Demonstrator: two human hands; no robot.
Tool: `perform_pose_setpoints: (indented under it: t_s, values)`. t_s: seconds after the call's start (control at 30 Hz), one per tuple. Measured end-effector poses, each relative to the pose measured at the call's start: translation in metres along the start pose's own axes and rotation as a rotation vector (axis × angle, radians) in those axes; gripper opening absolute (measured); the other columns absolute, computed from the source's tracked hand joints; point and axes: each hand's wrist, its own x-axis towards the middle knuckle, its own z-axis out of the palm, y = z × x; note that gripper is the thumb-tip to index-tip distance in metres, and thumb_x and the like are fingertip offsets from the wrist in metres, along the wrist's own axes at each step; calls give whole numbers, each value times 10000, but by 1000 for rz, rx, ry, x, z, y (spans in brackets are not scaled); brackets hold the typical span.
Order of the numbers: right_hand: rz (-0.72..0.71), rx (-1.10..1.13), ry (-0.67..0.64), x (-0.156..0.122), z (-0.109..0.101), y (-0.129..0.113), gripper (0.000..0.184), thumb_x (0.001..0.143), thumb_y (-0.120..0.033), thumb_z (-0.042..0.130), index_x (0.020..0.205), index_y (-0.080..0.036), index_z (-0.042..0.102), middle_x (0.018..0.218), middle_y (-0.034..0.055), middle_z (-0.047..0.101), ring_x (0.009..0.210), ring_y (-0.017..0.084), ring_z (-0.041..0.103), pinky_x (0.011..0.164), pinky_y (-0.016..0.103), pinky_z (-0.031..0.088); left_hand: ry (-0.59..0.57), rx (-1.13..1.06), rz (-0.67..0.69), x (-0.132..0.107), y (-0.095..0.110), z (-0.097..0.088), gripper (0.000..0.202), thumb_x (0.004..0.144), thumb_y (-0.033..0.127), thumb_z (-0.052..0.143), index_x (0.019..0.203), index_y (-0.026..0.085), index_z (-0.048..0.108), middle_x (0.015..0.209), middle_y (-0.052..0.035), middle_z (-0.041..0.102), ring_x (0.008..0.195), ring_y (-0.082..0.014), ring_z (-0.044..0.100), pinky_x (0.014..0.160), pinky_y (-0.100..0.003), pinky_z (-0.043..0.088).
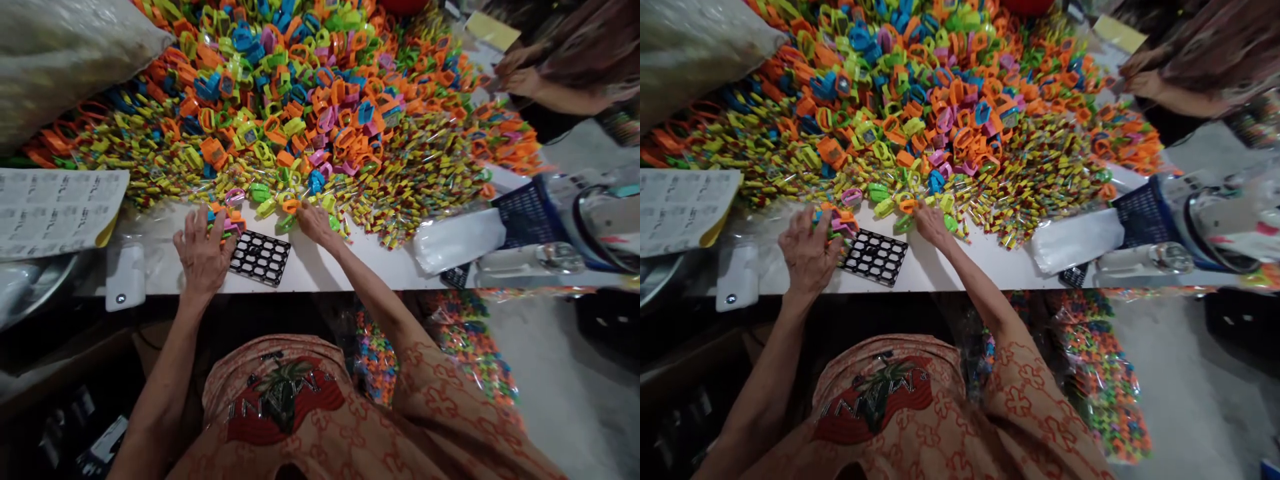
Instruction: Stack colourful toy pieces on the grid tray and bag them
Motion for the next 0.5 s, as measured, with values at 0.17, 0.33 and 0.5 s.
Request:
perform_pose_setpoints:
  t_s: [0.17,0.33,0.5]
  values:
    - [33,666,56,-15,15,-21,104,745,-228,641,819,-155,638,801,42,657,738,182,589,660,283,426,103,-76,-114,-34,-24,-14,676,989,628,405,1519,215,477,1627,-145,409,1533,-358,327,1199,-543,335]
    - [149,1257,-260,-37,27,-57,299,581,-383,784,685,-174,597,577,-24,588,538,134,517,535,264,402,128,-457,-388,-57,-68,15,775,820,449,556,1520,157,401,1468,-204,570,1291,-294,613,929,-393,578]
    - [246,1241,-273,-44,43,-95,232,542,-280,794,650,-166,624,559,-39,593,538,119,518,524,239,405,-89,-428,-535,-60,-81,54,397,667,313,638,1029,167,710,964,-89,749,856,-252,727,756,-346,612]
